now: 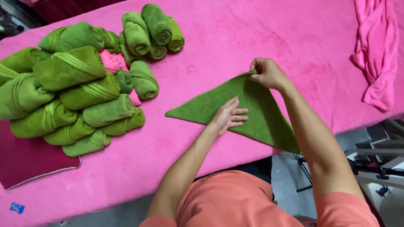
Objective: Folding and rolling small towels into decorative shapes on a massage table
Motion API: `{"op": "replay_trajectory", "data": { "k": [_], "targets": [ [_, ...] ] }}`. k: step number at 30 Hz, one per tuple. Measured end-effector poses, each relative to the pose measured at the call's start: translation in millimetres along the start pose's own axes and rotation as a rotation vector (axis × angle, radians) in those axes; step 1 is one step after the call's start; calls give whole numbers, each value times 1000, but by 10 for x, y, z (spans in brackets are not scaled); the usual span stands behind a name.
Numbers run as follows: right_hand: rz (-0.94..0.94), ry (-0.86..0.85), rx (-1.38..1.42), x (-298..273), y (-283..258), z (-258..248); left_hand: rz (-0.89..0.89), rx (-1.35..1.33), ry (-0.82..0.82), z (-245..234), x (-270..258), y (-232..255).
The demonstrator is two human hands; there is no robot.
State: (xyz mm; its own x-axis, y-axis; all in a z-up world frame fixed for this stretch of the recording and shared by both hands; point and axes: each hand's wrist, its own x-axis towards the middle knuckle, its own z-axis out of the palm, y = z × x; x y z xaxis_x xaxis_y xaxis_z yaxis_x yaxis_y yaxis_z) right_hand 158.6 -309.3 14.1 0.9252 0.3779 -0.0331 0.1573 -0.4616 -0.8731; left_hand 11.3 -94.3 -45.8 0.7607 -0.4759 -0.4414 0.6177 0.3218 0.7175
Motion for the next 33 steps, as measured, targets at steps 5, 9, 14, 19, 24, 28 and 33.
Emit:
{"op": "replay_trajectory", "data": {
  "k": [5, 9, 14, 19, 24, 28, 33],
  "targets": [
    [-163, 97, -188, -581, -401, 209, -63, -82, -13, 163, -162, 374],
    [-497, 28, -434, -992, -353, 489, 106, -271, 207, -3, 303, 27],
    [-565, 96, -654, -1267, -123, 386, 236, -184, 349, -263, 522, -393],
    [-577, 239, -749, -1309, 538, 224, 280, -81, 319, -383, 382, -491],
    [-689, 326, -690, -1351, 437, 253, 272, -4, 315, -39, -54, -295],
    [-699, 343, -703, -1372, 493, 286, 236, 55, 342, 23, -198, -230],
    [-692, 344, -708, -1433, 390, 280, 236, 157, 390, 89, -242, -201]
  ]
}}
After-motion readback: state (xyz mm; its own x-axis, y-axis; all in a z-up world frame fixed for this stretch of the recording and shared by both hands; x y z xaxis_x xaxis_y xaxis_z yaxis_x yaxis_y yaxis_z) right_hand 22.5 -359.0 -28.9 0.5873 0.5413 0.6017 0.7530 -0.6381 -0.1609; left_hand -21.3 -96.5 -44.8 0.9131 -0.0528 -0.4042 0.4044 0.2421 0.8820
